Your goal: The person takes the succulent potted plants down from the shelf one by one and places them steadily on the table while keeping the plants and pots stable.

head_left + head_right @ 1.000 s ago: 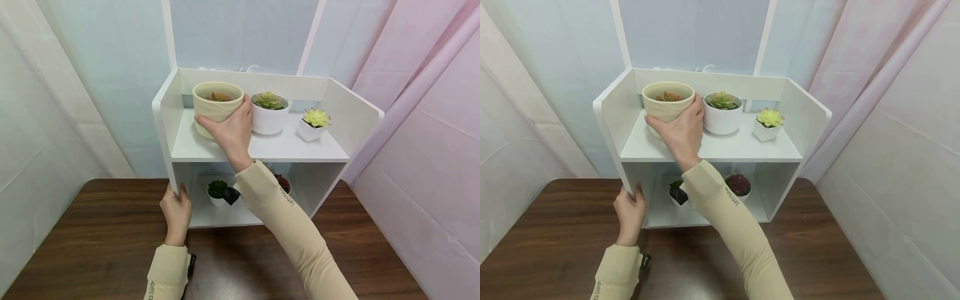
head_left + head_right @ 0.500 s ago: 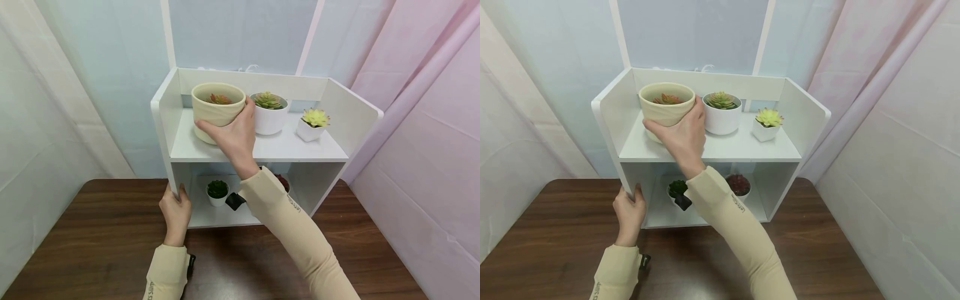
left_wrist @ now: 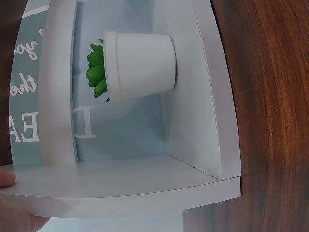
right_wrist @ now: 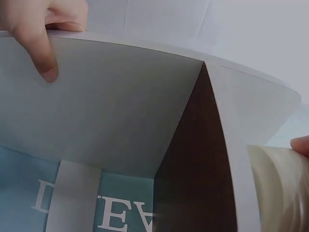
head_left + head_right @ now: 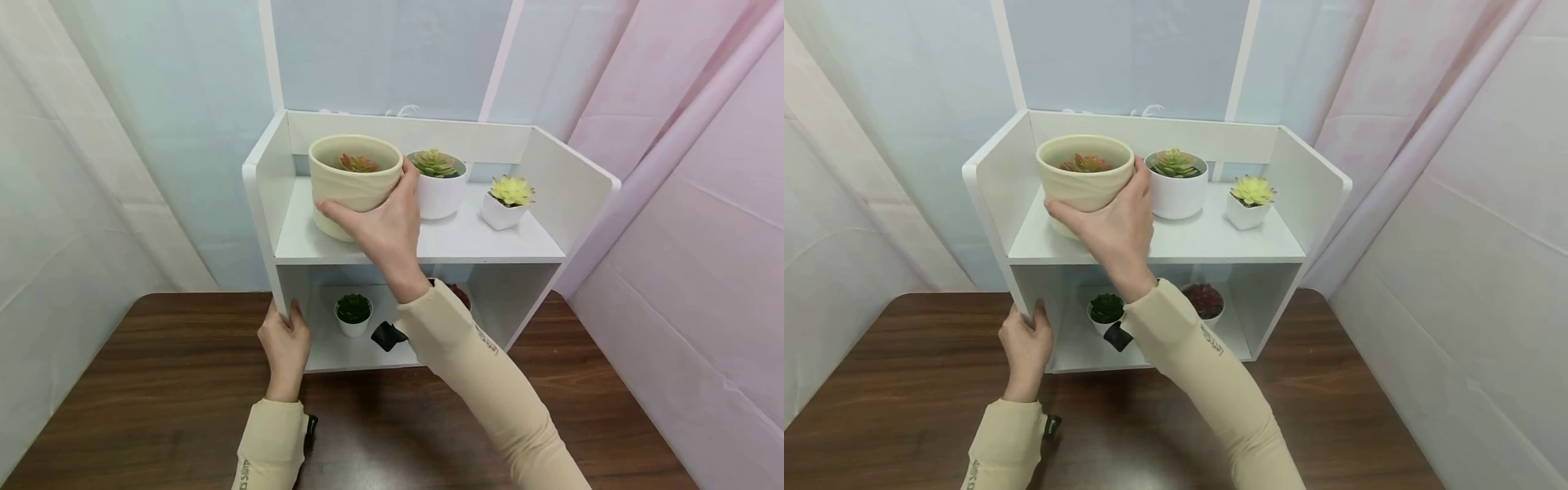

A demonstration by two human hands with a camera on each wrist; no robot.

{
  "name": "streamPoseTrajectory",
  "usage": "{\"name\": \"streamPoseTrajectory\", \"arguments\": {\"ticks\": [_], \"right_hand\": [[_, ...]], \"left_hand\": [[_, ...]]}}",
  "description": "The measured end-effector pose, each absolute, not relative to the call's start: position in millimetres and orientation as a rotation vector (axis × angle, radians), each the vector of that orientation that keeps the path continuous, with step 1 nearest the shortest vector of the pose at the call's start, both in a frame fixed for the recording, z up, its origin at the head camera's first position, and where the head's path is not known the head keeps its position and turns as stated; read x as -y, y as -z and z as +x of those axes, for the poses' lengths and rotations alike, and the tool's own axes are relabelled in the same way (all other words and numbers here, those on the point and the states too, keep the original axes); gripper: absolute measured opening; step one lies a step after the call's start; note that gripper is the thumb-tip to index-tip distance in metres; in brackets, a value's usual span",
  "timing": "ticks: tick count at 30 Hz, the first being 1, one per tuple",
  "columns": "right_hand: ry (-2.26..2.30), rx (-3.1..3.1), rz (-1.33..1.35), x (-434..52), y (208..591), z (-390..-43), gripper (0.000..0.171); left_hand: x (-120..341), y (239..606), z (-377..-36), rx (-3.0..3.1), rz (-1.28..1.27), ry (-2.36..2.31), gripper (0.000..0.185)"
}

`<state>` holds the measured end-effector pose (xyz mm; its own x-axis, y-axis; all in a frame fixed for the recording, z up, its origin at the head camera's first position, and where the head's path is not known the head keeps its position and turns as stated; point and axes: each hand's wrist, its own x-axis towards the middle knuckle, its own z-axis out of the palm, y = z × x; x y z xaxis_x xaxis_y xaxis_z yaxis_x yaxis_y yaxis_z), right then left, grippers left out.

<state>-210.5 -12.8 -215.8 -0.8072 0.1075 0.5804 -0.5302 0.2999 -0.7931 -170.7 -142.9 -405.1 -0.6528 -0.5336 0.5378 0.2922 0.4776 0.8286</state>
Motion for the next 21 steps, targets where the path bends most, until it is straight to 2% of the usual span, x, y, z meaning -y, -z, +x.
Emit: {"name": "streamPoseTrajectory", "arguments": {"ticks": [21], "right_hand": [[-1.58,1.986,0.518,2,218,-185,0.1]], "left_hand": [[144,404,-170,1.91,0.19,1.281,0.025]]}}
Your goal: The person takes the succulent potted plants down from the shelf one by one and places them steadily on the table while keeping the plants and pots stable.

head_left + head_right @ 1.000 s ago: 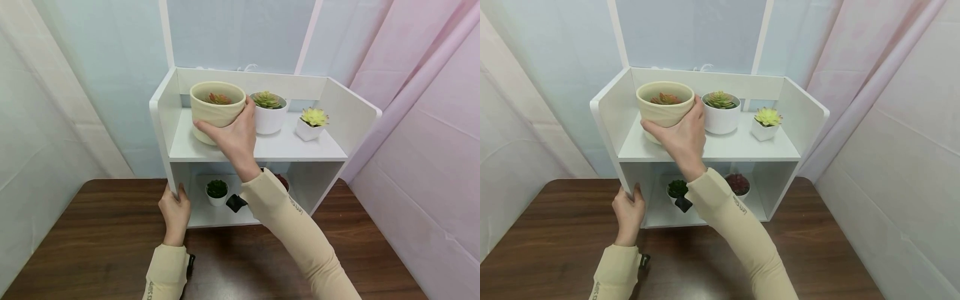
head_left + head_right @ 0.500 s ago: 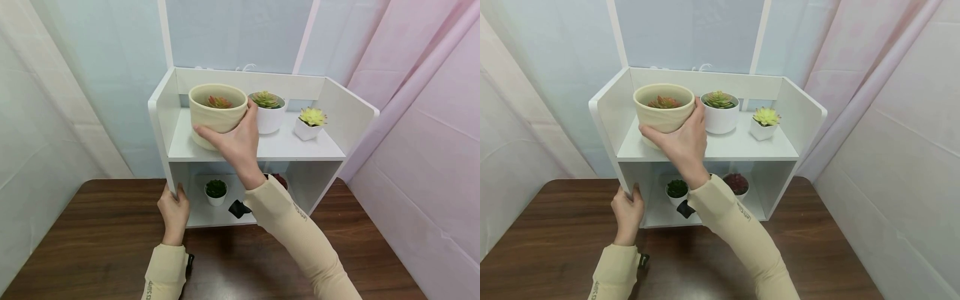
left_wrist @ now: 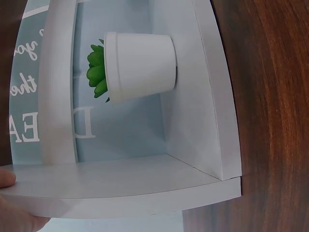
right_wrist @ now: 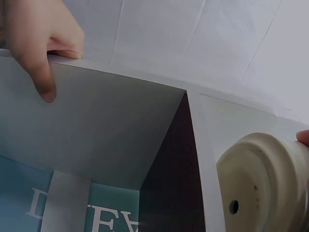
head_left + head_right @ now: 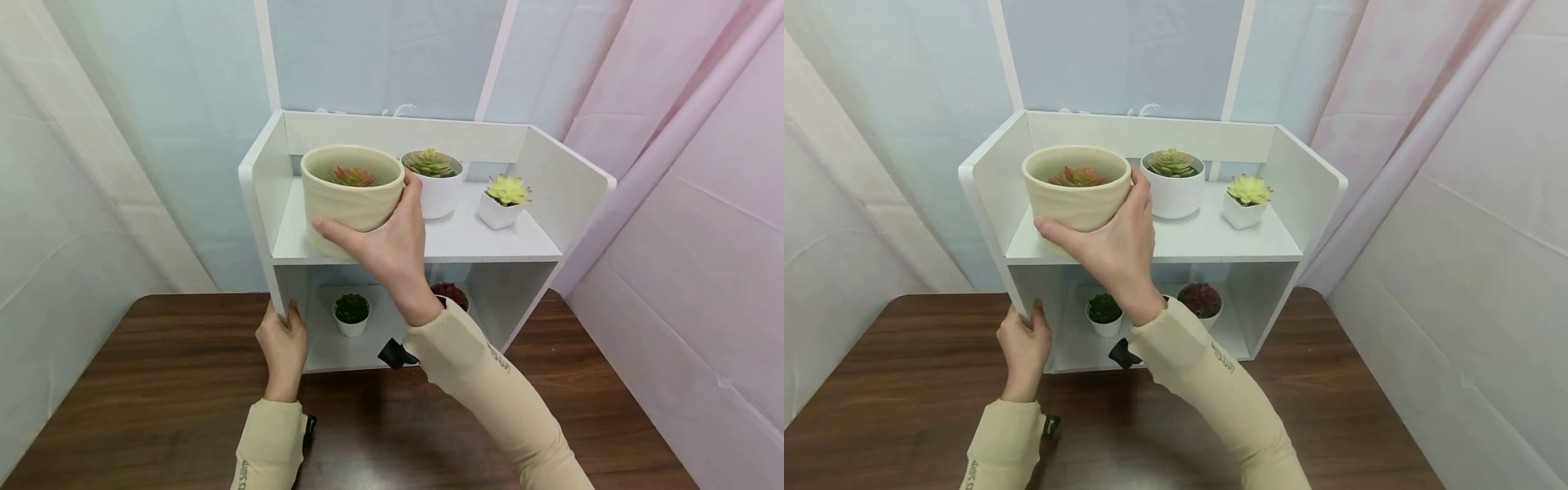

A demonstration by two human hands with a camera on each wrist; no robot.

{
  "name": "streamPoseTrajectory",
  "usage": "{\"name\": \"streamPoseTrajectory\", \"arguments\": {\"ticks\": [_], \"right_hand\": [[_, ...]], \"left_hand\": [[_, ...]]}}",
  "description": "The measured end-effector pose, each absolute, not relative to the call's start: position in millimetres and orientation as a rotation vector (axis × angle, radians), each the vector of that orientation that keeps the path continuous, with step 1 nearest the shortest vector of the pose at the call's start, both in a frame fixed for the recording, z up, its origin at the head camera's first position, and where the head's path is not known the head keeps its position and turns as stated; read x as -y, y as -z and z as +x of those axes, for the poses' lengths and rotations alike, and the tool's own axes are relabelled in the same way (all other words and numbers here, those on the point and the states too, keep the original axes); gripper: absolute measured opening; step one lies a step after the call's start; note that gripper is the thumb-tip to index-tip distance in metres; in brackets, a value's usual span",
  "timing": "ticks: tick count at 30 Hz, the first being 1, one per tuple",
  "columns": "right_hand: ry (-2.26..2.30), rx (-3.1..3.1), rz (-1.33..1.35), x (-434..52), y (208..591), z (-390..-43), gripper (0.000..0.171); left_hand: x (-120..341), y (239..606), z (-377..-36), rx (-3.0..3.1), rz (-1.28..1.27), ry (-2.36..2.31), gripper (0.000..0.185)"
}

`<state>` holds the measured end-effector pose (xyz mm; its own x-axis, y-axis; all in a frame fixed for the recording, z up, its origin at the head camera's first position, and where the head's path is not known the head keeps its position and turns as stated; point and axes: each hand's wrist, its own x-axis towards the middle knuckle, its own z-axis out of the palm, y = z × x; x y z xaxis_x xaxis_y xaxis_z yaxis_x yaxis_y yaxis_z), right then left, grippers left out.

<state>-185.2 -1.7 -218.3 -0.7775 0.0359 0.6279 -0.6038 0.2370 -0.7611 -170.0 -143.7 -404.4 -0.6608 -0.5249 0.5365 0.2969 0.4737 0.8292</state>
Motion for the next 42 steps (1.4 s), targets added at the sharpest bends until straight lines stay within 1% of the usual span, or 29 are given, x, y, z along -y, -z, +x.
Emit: {"name": "streamPoseTrajectory", "arguments": {"ticks": [23,42], "right_hand": [[-1.63,1.873,0.717,-8,224,-149,0.1],[-1.628,1.914,0.782,-20,244,-125,0.102]], "left_hand": [[144,404,-171,1.928,0.211,1.24,0.021],[143,402,-172,1.924,0.248,1.224,0.019]]}}
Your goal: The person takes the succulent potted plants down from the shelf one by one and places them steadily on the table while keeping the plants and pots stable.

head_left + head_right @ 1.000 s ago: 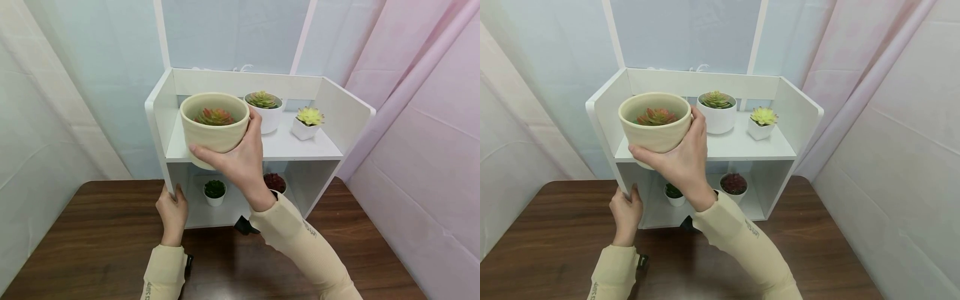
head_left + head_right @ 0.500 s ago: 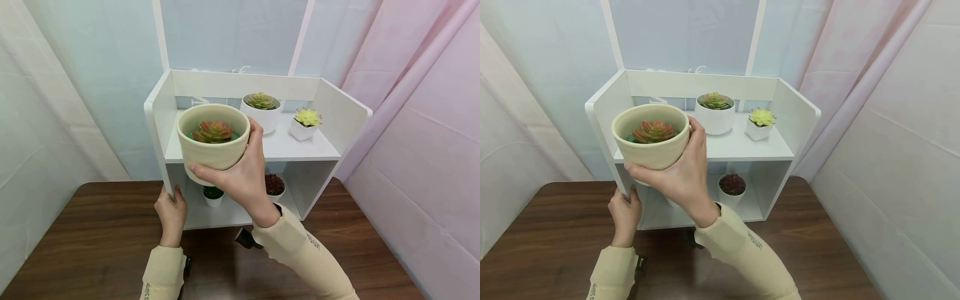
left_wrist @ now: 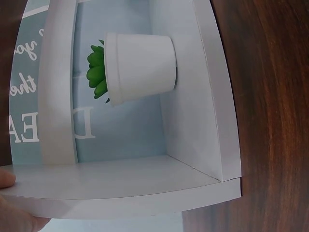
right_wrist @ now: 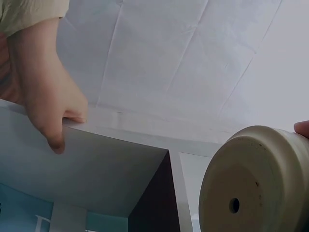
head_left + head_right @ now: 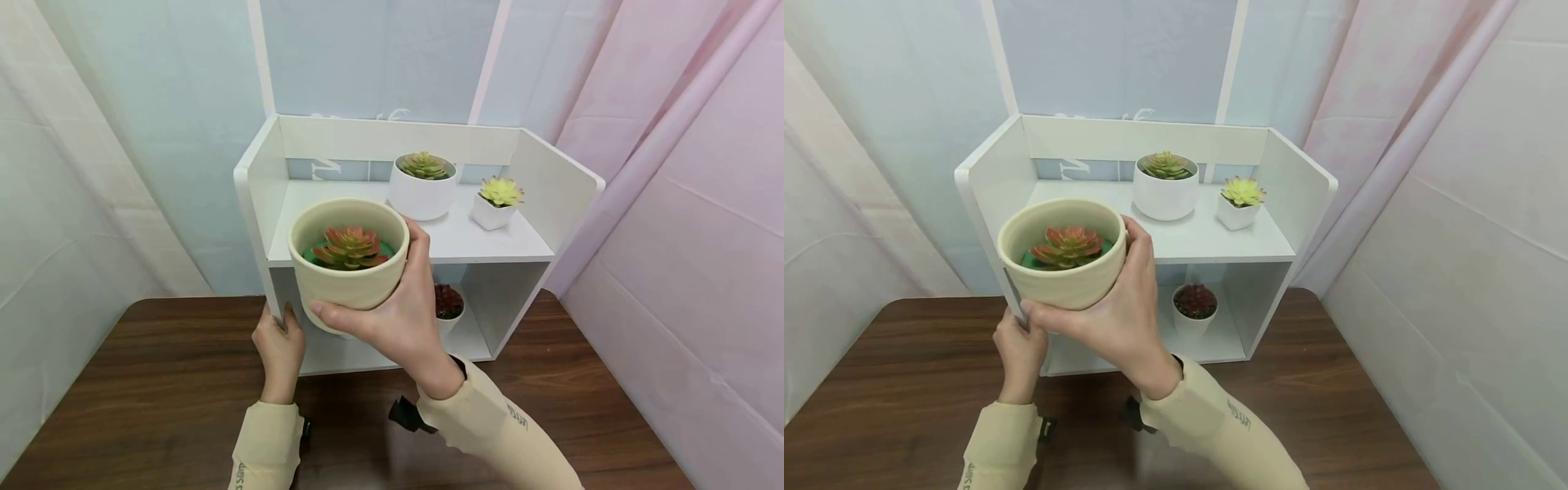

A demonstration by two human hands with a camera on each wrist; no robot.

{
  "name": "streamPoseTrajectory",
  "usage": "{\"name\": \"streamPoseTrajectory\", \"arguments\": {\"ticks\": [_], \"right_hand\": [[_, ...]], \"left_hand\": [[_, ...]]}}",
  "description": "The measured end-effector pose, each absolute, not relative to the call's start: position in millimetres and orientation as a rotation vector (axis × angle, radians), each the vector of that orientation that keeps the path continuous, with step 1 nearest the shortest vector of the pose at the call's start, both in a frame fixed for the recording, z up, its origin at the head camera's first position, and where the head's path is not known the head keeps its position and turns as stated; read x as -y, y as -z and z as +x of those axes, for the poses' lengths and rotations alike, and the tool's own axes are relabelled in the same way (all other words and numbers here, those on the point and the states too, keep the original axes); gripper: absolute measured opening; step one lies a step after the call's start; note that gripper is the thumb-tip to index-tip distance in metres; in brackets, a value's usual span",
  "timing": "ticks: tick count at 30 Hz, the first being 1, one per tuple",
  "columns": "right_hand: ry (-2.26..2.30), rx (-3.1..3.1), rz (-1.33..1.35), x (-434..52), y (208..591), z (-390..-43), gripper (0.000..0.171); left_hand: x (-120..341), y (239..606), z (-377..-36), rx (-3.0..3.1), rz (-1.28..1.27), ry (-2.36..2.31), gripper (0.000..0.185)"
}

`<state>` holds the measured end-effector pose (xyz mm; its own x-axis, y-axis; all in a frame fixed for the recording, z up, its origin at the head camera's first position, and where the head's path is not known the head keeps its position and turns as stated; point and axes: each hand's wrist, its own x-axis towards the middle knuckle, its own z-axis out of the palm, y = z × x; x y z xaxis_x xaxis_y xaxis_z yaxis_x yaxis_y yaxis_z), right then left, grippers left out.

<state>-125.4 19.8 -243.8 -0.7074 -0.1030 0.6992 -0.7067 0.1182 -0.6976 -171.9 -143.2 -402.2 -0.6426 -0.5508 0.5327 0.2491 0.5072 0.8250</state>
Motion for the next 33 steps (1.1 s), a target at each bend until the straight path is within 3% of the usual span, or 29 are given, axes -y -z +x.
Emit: {"name": "streamPoseTrajectory", "arguments": {"ticks": [33], "right_hand": [[-1.611,2.048,0.77,-33,284,-113,0.104]], "left_hand": [[144,404,-172,1.92,0.215,1.262,0.022]]}}
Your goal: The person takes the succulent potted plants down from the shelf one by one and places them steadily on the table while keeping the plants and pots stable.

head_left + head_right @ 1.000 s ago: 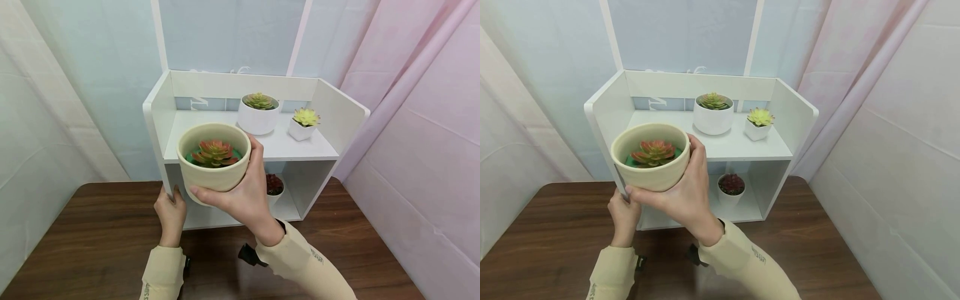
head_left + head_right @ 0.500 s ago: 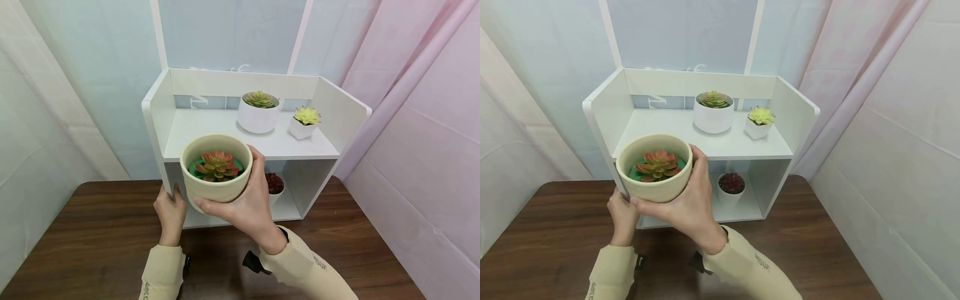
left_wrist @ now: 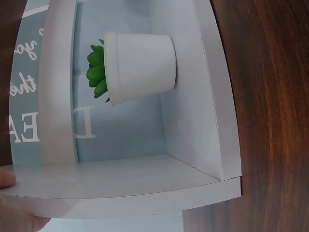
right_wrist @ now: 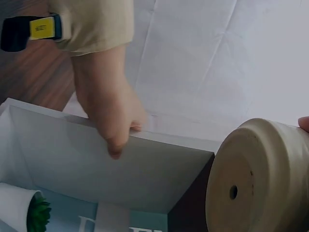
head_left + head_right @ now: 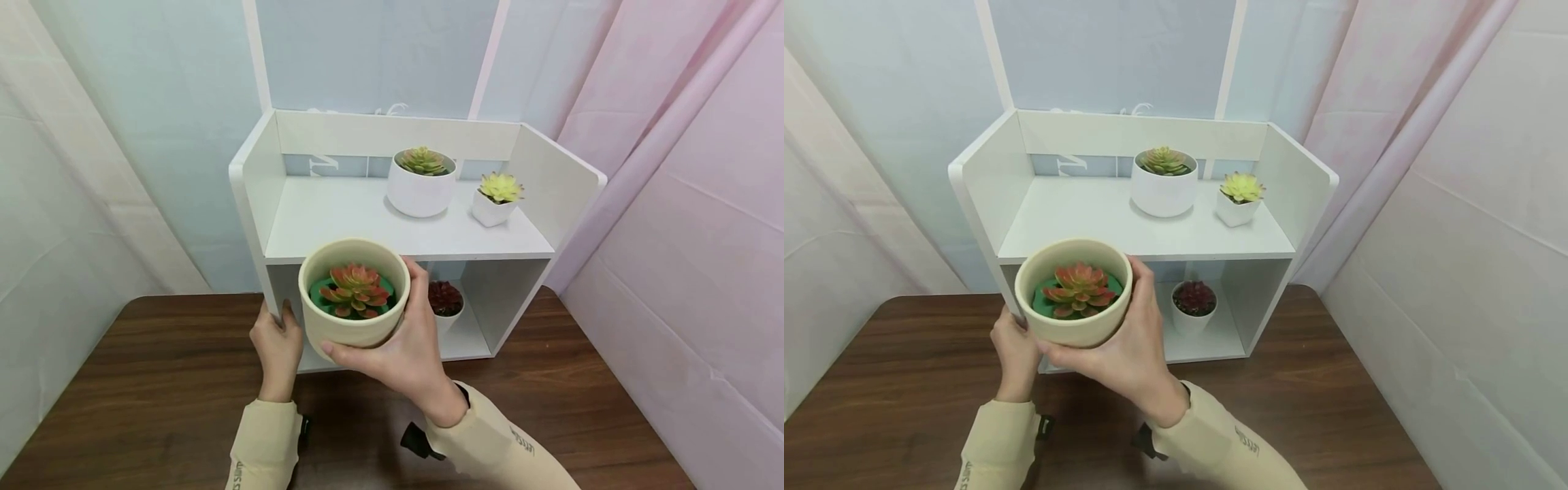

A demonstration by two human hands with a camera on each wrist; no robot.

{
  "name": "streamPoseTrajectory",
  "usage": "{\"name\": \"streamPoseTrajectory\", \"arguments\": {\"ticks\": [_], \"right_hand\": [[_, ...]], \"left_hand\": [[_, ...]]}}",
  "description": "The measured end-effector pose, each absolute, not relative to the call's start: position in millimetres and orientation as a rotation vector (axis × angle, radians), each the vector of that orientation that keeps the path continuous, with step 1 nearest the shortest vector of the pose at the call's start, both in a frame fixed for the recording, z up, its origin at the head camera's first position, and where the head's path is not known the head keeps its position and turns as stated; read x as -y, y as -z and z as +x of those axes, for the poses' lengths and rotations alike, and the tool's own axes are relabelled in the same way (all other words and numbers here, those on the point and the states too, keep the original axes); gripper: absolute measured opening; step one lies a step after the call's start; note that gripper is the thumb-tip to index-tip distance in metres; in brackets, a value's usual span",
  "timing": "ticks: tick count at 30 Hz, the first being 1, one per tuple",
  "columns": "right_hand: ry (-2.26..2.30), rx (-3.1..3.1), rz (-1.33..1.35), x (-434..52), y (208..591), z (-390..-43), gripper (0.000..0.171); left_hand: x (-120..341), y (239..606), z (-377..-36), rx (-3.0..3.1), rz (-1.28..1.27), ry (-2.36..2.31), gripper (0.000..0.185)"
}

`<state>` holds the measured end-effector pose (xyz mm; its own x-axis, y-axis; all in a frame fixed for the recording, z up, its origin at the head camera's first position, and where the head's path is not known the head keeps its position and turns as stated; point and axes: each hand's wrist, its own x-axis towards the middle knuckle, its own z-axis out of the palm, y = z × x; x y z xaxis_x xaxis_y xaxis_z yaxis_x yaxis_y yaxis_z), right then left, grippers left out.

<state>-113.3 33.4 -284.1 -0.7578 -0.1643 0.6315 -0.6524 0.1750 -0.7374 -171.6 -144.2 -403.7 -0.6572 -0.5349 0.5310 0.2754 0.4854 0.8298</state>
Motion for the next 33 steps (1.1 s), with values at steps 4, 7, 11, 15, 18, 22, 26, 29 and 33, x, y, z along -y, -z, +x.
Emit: {"name": "streamPoseTrajectory", "arguments": {"ticks": [4,7,11,15,18,22,26,29,33], "right_hand": [[-1.609,2.05,0.782,-34,291,-113,0.104],[-1.598,2.063,0.772,-35,297,-113,0.103],[-1.599,2.072,0.779,-36,305,-113,0.103],[-1.599,2.084,0.778,-37,313,-113,0.104],[-1.582,2.095,0.769,-37,319,-113,0.105],[-1.573,2.111,0.769,-38,327,-113,0.105],[-1.573,2.13,0.771,-41,336,-114,0.105],[-1.571,2.143,0.754,-42,343,-115,0.105],[-1.55,2.174,0.704,-44,350,-116,0.104]], "left_hand": [[144,404,-172,1.91,0.213,1.273,0.022],[144,405,-172,1.905,0.216,1.271,0.021],[144,405,-173,1.903,0.216,1.265,0.021],[145,406,-173,1.9,0.207,1.262,0.021],[145,407,-173,1.896,0.199,1.26,0.022],[145,407,-174,1.891,0.191,1.257,0.024],[145,408,-174,1.893,0.187,1.26,0.025],[145,408,-175,1.893,0.193,1.264,0.024],[145,407,-175,1.892,0.199,1.275,0.026]]}}
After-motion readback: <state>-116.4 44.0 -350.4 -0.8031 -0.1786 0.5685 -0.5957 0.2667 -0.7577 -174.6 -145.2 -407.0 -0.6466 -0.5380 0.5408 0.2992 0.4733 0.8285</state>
